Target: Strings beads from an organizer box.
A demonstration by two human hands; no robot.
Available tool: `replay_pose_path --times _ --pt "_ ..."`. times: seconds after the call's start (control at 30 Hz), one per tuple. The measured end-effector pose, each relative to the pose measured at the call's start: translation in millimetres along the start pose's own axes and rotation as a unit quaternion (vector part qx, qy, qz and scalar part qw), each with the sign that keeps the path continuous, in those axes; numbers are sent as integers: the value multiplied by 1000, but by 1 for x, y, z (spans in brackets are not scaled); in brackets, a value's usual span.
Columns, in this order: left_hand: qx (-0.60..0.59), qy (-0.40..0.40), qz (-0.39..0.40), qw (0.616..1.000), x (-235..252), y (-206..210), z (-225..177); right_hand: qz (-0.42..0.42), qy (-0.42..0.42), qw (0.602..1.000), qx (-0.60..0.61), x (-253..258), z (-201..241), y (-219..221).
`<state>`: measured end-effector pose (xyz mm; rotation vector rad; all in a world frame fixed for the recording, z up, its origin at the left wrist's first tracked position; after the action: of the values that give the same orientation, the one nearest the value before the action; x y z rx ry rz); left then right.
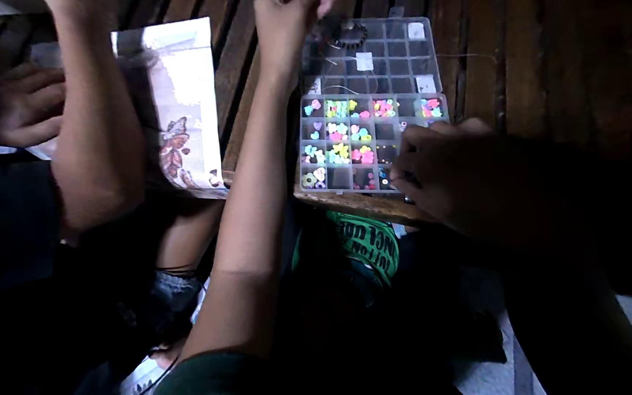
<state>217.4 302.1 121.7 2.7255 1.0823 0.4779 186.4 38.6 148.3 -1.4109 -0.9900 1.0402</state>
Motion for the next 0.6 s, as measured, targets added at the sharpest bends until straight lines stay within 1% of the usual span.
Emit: replay_pose_path --times 0.13,0.27,0.4,0.47,0.5,0.53,0.57,0.6 --pt "-27 -9 -7 1000 -2 1 1 -11 7 998 -63 5 5 1" --pt "-39 -11 -13 999 -4 2 -2 -20 2 997 -77 7 11 0" --pt "-45 -10 -20 999 -3 0 -2 22 30 997 -64 8 10 2" --pt "-52 -9 -20 998 -3 0 -2 29 28 998 -54 8 4 5" --pt "-54 -8 -19 998 -4 -1 -3 23 19 999 -34 7 -3 8" --pt "-58 -5 -20 998 -4 0 -3 -6 -4 1000 -18 4 -14 13" --pt "-64 0 -19 998 -4 0 -4 -62 -38 997 -14 2 -28 17" --pt "-74 0 -20 997 -5 0 -5 -86 -53 994 31 4 -37 11"
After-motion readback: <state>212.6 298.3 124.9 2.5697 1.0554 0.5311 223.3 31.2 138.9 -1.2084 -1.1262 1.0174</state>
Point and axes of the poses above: each hand's wrist, its own x-axis towards the middle knuckle, its own y-axis out of the palm, z = x × y, the point moved 5 cm from there along x, towards the middle knuckle, and after that the axes turned 5 degrees about -x, right-handed, at the moved point
